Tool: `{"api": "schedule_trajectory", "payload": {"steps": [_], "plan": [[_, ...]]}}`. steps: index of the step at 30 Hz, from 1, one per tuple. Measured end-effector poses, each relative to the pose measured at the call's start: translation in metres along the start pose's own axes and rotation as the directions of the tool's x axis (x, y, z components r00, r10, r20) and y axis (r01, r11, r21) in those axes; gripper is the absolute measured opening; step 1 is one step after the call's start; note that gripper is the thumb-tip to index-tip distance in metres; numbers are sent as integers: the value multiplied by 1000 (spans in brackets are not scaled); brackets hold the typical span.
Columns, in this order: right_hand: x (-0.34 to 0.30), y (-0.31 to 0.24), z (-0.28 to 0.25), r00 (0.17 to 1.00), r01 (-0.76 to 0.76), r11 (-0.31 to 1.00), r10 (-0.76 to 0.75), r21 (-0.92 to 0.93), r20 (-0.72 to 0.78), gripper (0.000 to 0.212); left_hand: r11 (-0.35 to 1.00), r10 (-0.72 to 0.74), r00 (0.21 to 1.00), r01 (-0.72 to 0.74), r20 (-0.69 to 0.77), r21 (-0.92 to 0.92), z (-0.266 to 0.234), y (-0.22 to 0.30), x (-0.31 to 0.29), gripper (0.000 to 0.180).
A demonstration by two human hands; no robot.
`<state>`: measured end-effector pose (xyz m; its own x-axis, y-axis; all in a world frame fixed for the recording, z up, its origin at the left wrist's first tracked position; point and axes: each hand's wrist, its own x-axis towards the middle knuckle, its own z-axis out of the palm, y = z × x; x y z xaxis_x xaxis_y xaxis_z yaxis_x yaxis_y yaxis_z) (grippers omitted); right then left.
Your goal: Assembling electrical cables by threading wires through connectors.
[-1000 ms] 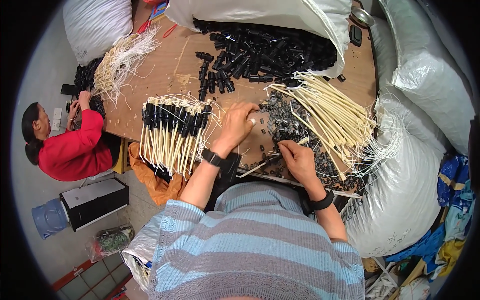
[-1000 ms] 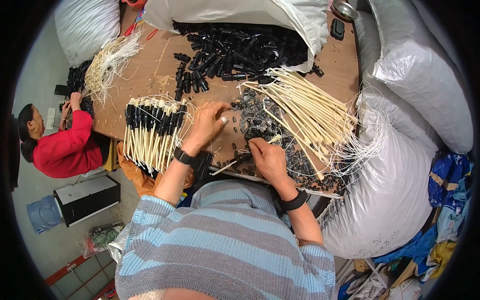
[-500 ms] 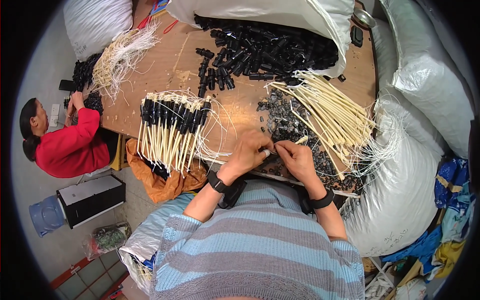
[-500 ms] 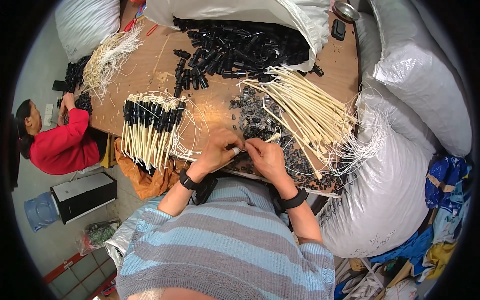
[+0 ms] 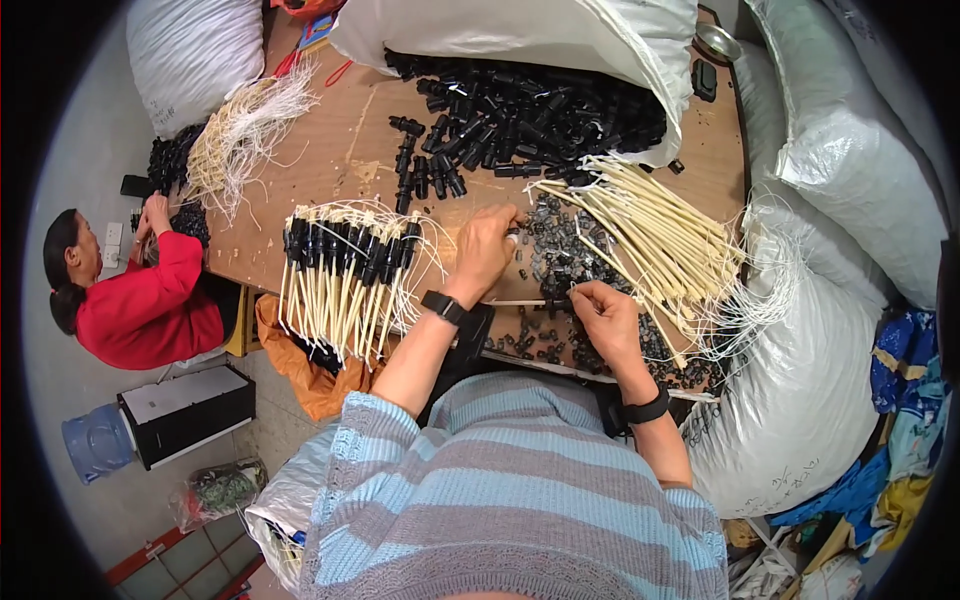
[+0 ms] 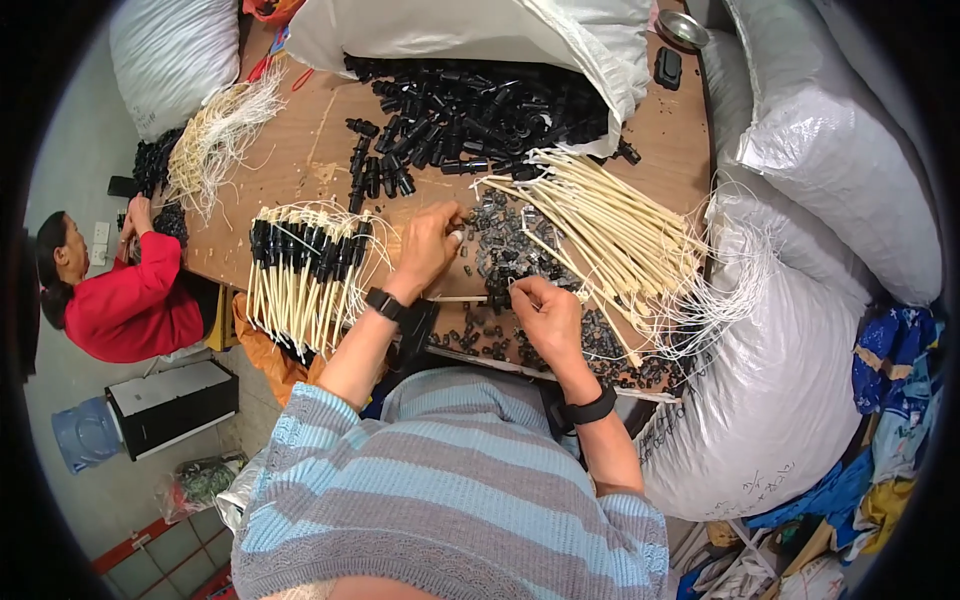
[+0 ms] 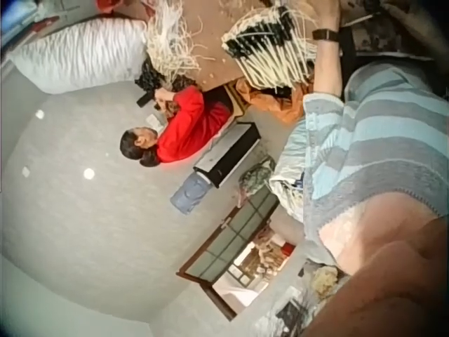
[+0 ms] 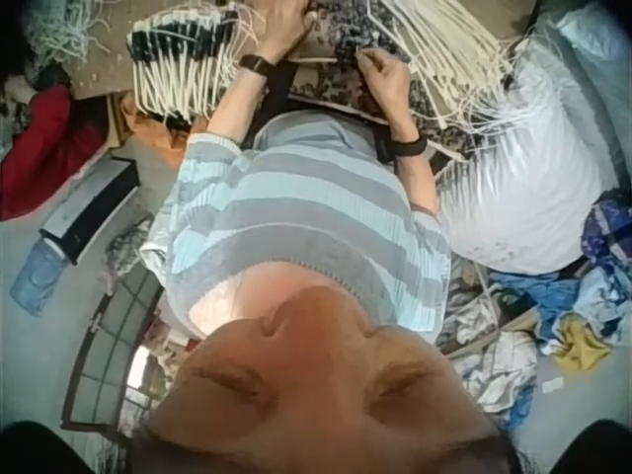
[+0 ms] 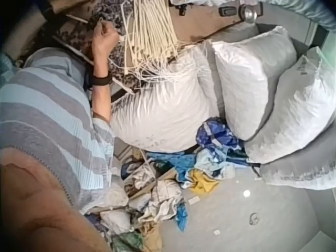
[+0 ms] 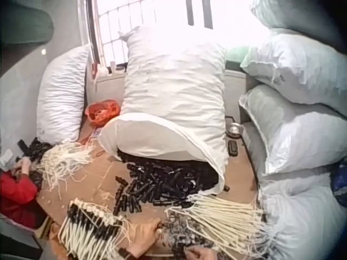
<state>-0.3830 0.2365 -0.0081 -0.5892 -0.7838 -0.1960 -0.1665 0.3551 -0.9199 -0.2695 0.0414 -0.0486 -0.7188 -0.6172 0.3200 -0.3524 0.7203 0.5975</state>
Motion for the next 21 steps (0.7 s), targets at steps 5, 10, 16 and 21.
{"api": "schedule_trajectory", "payload": {"steps": [5,10,16,21], "plan": [[9,10,-3,991,-130,989,133,64,-31,11,955,-105,986,136,129,-263,-17,68,-12,40],[13,-1,7,992,-119,969,106,219,69,11,969,74,997,-77,-21,-235,-6,86,-26,51],[11,-3,9,982,-189,881,159,435,104,10,898,-147,989,148,34,-415,-2,84,-27,45],[4,-5,9,992,117,993,-118,-26,-33,8,740,-411,873,487,261,-464,1,69,-32,20]]}}
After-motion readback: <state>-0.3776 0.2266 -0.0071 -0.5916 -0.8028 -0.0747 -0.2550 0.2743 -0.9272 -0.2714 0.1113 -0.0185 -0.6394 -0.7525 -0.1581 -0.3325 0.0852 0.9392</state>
